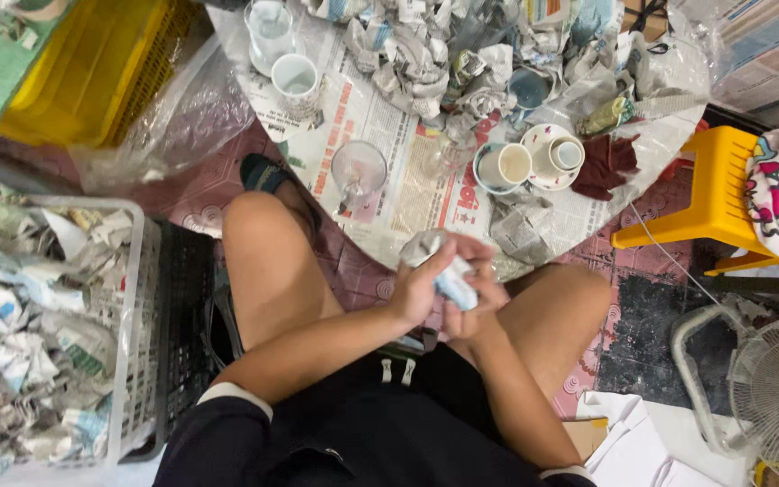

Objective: The person sits on the floor and repeatedly wraps small plastic cups with newspaper sheets. They pick up a cup, fold a newspaper sheet around it, and place the wrapped bundle into a nearby basket. The process is repeated for multiple cups.

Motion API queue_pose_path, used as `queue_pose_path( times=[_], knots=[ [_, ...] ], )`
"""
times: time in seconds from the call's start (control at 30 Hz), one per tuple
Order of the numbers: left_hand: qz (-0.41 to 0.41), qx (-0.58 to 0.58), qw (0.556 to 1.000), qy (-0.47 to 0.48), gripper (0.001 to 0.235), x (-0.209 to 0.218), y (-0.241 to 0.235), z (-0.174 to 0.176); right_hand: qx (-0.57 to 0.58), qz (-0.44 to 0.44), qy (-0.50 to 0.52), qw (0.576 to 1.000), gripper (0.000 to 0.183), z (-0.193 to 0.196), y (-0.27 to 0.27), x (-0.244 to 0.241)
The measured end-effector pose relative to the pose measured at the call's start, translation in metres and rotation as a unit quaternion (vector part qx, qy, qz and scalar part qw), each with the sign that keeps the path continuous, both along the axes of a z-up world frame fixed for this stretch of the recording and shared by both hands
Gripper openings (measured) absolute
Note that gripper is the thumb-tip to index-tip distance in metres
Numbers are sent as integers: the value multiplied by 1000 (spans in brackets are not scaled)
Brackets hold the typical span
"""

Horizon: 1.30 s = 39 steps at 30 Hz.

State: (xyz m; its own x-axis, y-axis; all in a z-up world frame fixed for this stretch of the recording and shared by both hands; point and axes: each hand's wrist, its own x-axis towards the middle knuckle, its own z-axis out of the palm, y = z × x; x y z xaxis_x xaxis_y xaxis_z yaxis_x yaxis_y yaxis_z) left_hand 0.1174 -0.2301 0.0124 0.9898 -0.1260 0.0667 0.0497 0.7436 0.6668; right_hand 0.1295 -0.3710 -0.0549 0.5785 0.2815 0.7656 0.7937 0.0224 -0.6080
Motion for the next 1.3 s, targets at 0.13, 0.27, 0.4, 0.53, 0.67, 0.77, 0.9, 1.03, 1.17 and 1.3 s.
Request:
queue_pose_path(
  times=[0.13, 0.27, 0.4, 0.53, 0.67, 0.77, 0.9, 1.03, 1.17, 1.3],
  knots=[
    [-19, 52, 998, -1, 51, 65, -3, 2, -94, -112, 35, 989, 39, 21, -14, 42],
    [-60, 72, 994, -55, 60, 102, 13, -5, -181, -132, 54, 973, 36, 34, -22, 83],
    [-30, 207, 974, -89, 77, 87, 26, 5, -174, -120, 96, 973, 29, 54, -28, 132],
    [-29, 379, 915, -133, 80, 72, 22, 23, -221, -201, 12, 954, 43, 85, -38, 238],
    [39, 440, 851, -284, 68, 82, 21, 24, -208, -218, 152, 941, 26, 104, -36, 364],
    [49, 427, 863, -267, 64, 91, 21, 26, -299, -184, 42, 935, 25, 110, -32, 438],
    [35, 375, 895, -241, 61, 90, 21, 30, -419, -125, 63, 897, 35, 98, -23, 500],
    [38, 351, 898, -263, 59, 90, 29, 29, -518, -115, 76, 844, 39, 73, -12, 524],
    [36, 338, 908, -246, 58, 92, 32, 28, -567, -104, 119, 808, 41, 55, -9, 540],
    [36, 348, 902, -253, 56, 93, 34, 29, -605, -100, 129, 779, 45, 47, -6, 550]
  ],
)
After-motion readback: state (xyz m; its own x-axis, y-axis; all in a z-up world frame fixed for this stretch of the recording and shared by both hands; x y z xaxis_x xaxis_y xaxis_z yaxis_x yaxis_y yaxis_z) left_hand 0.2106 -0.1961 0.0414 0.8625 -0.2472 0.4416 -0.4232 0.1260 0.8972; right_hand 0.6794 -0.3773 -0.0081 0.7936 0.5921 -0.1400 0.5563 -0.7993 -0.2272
